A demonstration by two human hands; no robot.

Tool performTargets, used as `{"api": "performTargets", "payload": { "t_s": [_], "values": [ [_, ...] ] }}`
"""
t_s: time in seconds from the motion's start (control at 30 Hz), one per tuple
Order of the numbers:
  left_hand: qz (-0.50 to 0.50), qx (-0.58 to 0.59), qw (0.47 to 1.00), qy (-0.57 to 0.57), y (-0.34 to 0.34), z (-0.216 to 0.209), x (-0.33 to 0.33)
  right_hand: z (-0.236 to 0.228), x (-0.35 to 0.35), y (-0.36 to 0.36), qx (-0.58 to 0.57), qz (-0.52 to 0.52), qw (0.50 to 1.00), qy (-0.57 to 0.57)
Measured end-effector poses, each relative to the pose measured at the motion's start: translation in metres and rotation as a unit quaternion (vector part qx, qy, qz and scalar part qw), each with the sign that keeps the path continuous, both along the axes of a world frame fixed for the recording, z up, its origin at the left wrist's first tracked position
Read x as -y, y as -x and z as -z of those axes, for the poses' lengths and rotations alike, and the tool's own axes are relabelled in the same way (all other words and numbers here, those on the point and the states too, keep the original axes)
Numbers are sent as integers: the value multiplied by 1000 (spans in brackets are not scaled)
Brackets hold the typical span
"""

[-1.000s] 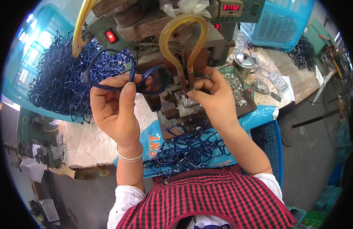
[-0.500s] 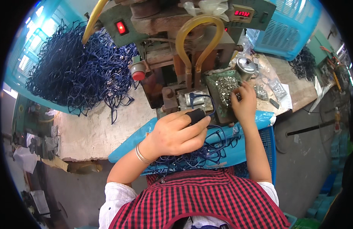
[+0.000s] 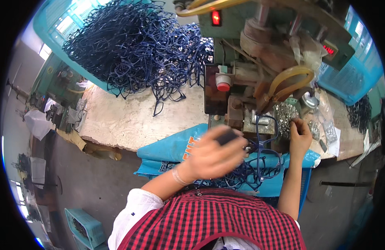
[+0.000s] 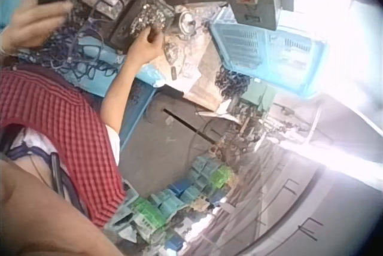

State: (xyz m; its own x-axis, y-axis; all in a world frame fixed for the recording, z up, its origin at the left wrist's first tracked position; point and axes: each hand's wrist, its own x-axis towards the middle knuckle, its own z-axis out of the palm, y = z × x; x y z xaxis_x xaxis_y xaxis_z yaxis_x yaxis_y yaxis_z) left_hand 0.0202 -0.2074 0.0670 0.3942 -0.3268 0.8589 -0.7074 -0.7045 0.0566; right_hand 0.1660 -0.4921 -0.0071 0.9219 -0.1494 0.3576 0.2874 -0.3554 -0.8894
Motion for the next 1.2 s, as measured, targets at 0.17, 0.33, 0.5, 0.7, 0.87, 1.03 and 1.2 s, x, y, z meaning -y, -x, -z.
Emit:
{"api": "performTargets", "payload": {
  "t_s": [0.17, 0.33, 0.5, 0.7, 0.87, 1.03, 1.2],
  "values": [
    [-306, -50, 941, 137, -38, -16, -91, -20, -1, 16, -23, -8, 1000, -4],
    [-470, -275, 838, 34, -148, 31, -142, -43, -41, 15, 4, -47, 998, 44],
    [-548, -269, 792, -27, -169, 98, -160, -28, -16, 16, -11, 10, 997, 82],
    [-417, -237, 877, -45, -77, 117, -180, -37, 17, 49, -96, -19, 993, -63],
    [-415, -417, 806, -60, -61, 65, -163, -118, -46, 39, -63, -175, 982, -10],
    [-382, -434, 816, -25, -47, 72, -148, -111, -85, 26, -92, -224, 967, -82],
    [-139, -215, 905, 341, -33, 11, -88, -109, -91, 28, -82, -224, 966, -103]
  ]
}}
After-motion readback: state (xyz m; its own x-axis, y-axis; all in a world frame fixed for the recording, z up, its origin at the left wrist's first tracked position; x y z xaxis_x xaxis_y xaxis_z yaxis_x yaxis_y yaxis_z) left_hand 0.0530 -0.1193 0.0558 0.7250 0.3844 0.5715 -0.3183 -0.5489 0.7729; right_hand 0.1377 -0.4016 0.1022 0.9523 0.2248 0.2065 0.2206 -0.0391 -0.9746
